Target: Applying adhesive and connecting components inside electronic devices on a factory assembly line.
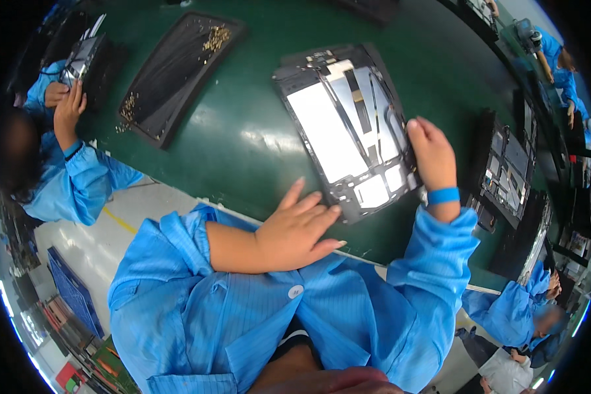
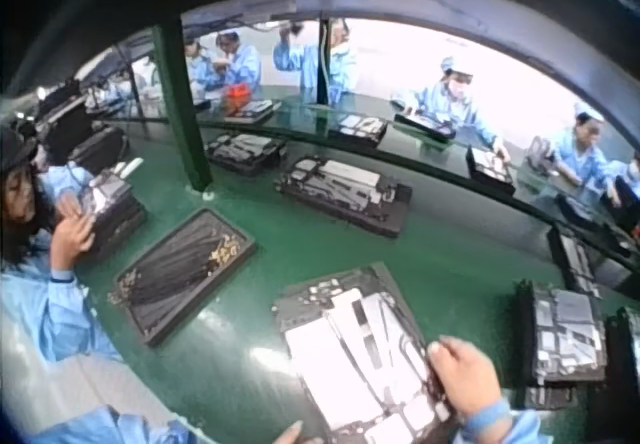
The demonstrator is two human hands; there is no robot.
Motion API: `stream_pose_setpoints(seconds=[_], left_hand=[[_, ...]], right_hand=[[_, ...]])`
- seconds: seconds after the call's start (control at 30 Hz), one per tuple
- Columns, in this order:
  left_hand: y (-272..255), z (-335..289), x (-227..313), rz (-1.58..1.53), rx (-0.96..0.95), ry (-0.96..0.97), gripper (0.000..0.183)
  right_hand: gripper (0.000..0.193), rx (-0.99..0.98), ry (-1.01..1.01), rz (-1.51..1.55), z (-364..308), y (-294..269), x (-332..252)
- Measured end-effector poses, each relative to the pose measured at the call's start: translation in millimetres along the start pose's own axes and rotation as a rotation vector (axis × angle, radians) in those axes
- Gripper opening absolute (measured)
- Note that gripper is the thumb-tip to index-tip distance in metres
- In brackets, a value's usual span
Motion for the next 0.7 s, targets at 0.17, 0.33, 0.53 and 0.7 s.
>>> stream_pose_setpoints(seconds=[0.17,0.33,0.53,0.7], left_hand=[[6.2,15.7,11.9,-0.077,-0.024,0.132,0.034],[-40.0,19.2,-23.5,-0.124,0.072,-0.042,0.034],[-44.8,19.2,-46.2,-0.616,0.226,-0.561,0.041],[-64.1,66.8,-67.0,-0.471,0.184,-0.46,0.043]], right_hand=[[0.045,0.372,0.064,0.26,5.6,-26.8,18.2],[0.042,0.155,0.154,0.141,-23.7,-21.2,39.3],[0.033,-0.071,0.183,-0.057,-63.8,0.7,11.0],[0.031,-0.566,0.152,0.174,-120.0,43.6,-25.9]])
Point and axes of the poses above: each hand's wrist, its own z-axis towards the middle knuckle, its own y-axis out of the palm, x = y × z, the point moved 3 cm from there along z, towards the middle knuckle, and after that the axes turned 12 degrees about -x, right-handed, at the moved point
